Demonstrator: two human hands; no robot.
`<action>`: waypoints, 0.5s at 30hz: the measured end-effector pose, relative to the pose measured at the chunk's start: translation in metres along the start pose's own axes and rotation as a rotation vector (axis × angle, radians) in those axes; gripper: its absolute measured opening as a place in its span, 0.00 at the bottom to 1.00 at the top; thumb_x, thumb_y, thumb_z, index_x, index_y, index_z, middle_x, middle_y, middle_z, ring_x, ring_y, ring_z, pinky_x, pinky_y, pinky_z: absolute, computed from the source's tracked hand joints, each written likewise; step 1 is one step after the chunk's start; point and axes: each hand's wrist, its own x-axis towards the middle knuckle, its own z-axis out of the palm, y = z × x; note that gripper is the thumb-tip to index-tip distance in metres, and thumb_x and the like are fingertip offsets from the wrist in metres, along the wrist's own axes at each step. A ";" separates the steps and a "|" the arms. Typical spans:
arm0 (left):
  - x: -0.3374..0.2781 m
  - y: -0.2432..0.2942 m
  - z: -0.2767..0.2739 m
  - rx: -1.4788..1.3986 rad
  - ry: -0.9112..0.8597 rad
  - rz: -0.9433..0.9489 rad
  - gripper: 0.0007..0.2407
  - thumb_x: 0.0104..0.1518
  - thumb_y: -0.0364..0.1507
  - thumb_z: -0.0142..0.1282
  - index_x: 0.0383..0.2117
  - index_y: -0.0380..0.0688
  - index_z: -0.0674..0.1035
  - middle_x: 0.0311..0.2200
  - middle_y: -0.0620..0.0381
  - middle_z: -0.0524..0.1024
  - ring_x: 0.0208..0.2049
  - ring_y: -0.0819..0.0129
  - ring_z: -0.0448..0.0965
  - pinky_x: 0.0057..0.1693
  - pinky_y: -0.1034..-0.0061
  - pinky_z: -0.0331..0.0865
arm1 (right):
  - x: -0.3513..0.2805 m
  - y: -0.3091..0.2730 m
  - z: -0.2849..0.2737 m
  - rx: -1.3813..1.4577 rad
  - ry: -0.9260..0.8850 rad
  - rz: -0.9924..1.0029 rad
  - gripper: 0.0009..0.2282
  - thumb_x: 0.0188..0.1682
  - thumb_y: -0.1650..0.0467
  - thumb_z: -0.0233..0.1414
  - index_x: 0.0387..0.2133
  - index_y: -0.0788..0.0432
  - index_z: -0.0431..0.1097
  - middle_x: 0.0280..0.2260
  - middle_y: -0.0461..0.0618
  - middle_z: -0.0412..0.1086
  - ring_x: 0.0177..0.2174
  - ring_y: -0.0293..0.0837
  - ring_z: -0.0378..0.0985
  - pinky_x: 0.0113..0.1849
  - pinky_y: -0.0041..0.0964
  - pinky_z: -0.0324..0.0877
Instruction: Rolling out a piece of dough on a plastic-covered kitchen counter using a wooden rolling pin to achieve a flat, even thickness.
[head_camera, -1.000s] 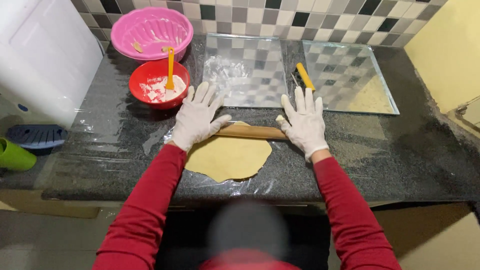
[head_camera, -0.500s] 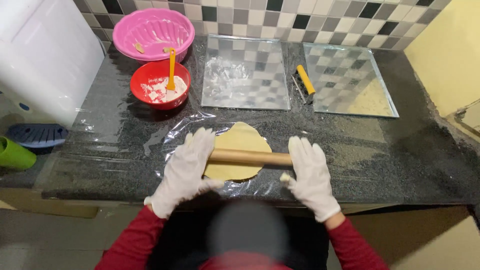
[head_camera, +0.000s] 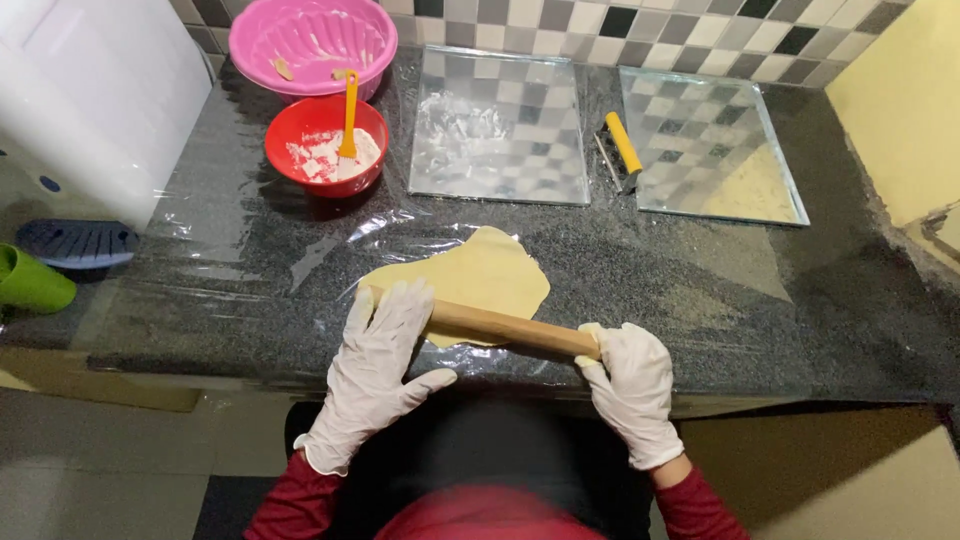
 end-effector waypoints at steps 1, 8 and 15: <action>0.002 -0.001 -0.002 0.002 0.004 0.000 0.45 0.51 0.64 0.52 0.72 0.52 0.58 0.72 0.55 0.58 0.73 0.58 0.52 0.76 0.60 0.29 | 0.011 -0.007 -0.017 0.000 0.003 -0.003 0.21 0.44 0.53 0.58 0.51 0.39 0.71 0.39 0.33 0.73 0.47 0.38 0.76 0.61 0.42 0.63; -0.007 -0.033 -0.004 0.124 0.147 -0.081 0.34 0.60 0.52 0.48 0.72 0.54 0.59 0.74 0.49 0.53 0.73 0.54 0.51 0.75 0.57 0.39 | 0.045 0.022 -0.062 -0.095 0.029 0.247 0.15 0.43 0.63 0.64 0.44 0.42 0.77 0.29 0.46 0.75 0.34 0.52 0.80 0.43 0.49 0.74; 0.013 -0.069 -0.003 0.352 0.053 -0.133 0.15 0.63 0.48 0.47 0.51 0.67 0.80 0.55 0.71 0.79 0.59 0.71 0.77 0.65 0.68 0.64 | 0.037 0.073 -0.070 -0.241 -0.179 0.614 0.13 0.50 0.59 0.60 0.48 0.36 0.76 0.36 0.50 0.78 0.44 0.56 0.82 0.49 0.50 0.74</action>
